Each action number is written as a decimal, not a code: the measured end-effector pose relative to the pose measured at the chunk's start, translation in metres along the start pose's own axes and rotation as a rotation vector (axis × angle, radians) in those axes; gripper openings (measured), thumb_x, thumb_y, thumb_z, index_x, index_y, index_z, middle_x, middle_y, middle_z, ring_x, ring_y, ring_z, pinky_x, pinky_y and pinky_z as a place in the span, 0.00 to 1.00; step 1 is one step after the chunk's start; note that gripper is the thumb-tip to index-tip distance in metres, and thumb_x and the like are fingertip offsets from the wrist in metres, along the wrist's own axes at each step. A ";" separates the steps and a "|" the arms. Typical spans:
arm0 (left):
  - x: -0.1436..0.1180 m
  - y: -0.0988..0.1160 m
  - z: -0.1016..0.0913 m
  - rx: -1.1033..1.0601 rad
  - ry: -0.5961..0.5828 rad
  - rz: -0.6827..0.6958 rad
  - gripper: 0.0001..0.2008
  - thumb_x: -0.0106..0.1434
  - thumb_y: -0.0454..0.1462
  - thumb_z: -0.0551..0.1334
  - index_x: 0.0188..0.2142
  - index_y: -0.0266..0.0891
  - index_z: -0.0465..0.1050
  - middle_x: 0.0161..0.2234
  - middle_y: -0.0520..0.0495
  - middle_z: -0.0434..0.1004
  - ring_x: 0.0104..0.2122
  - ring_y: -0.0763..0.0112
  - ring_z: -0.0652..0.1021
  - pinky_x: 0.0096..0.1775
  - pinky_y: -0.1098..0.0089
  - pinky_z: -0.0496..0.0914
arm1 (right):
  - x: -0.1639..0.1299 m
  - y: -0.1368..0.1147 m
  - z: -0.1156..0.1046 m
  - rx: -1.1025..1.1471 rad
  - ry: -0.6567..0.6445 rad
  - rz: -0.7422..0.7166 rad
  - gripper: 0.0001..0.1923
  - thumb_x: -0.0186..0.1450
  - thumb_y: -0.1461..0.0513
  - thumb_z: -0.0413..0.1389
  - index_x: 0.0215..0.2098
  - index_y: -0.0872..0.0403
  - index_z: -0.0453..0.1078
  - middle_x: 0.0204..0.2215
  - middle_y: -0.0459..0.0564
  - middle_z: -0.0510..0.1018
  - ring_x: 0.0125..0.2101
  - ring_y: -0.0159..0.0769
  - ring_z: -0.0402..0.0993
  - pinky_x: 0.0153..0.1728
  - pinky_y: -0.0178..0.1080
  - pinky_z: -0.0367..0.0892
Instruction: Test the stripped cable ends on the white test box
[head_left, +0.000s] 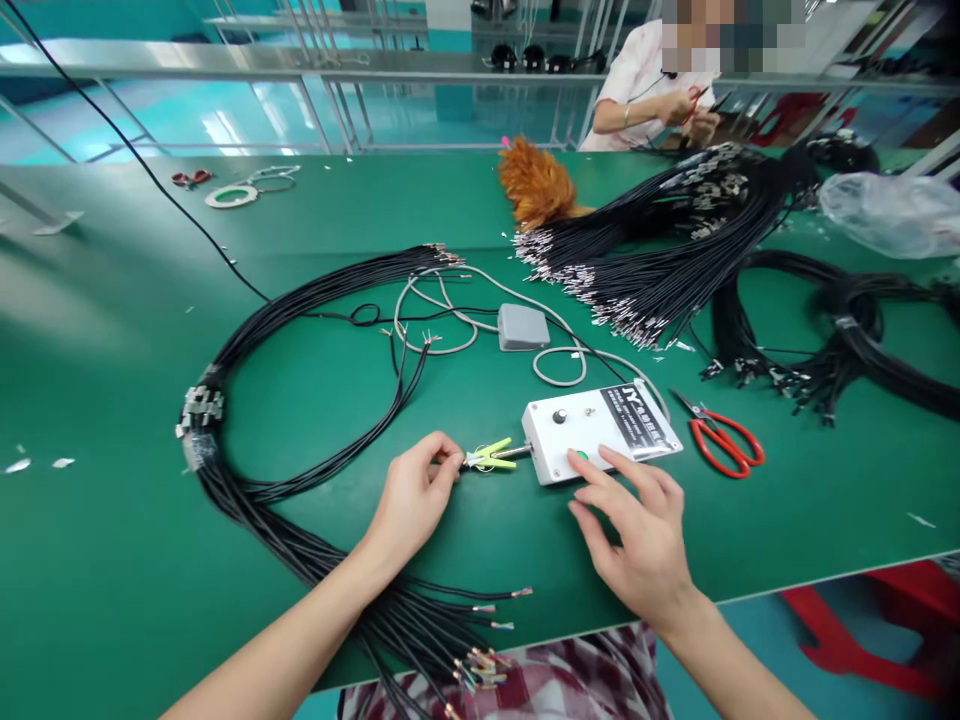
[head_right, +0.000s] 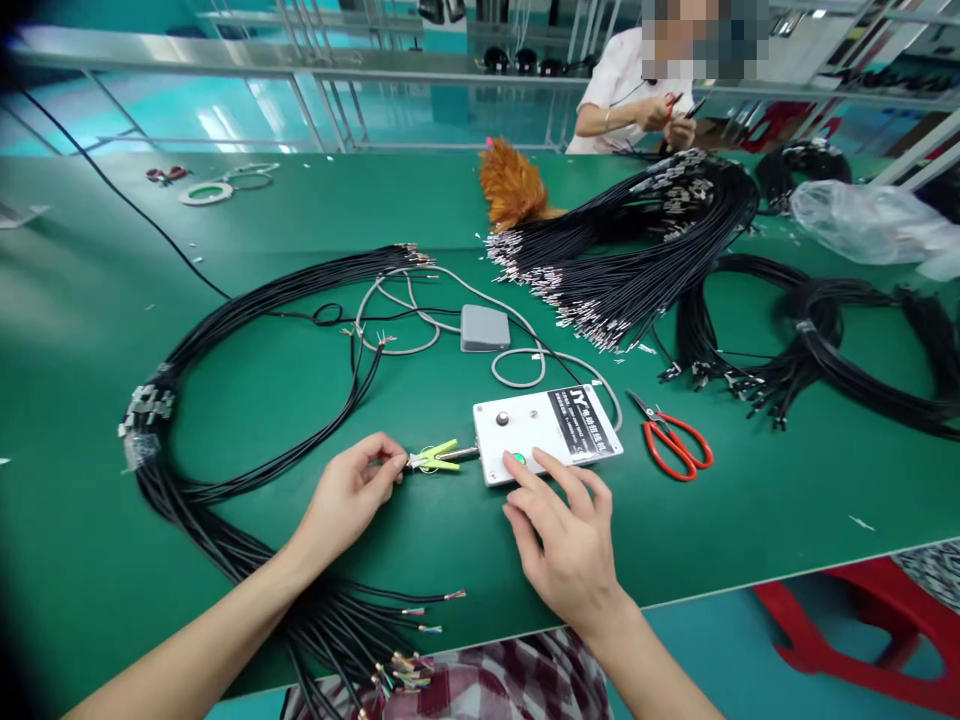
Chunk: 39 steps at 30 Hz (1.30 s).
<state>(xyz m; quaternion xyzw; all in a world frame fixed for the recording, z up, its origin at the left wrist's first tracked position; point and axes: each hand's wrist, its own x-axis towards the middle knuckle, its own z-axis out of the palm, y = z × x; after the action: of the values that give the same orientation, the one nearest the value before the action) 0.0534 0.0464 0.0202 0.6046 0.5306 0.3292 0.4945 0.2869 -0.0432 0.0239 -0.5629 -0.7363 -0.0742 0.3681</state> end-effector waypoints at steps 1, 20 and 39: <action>-0.001 0.000 -0.001 0.002 0.004 -0.002 0.07 0.60 0.38 0.59 0.27 0.38 0.68 0.21 0.55 0.67 0.19 0.76 0.65 0.21 0.76 0.59 | -0.002 0.001 0.003 -0.018 0.012 -0.005 0.05 0.67 0.66 0.57 0.34 0.50 0.68 0.45 0.45 0.83 0.51 0.44 0.73 0.53 0.49 0.57; -0.007 0.029 -0.029 -0.254 -0.016 -0.112 0.13 0.57 0.44 0.66 0.29 0.37 0.67 0.20 0.56 0.67 0.17 0.81 0.64 0.20 0.78 0.57 | 0.010 -0.028 -0.005 0.082 0.003 0.018 0.07 0.67 0.66 0.57 0.43 0.51 0.73 0.44 0.51 0.82 0.47 0.43 0.75 0.50 0.46 0.62; -0.014 0.016 -0.008 -0.261 -0.023 -0.159 0.14 0.56 0.45 0.65 0.27 0.38 0.66 0.21 0.56 0.65 0.18 0.80 0.65 0.21 0.79 0.58 | 0.085 -0.025 0.042 -0.284 -0.539 -0.258 0.07 0.63 0.69 0.59 0.29 0.52 0.73 0.28 0.44 0.79 0.35 0.36 0.71 0.49 0.44 0.51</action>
<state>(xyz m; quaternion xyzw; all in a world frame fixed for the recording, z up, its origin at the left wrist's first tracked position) 0.0479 0.0355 0.0397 0.4949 0.5238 0.3481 0.5996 0.2373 0.0354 0.0544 -0.5100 -0.8548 -0.0706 0.0652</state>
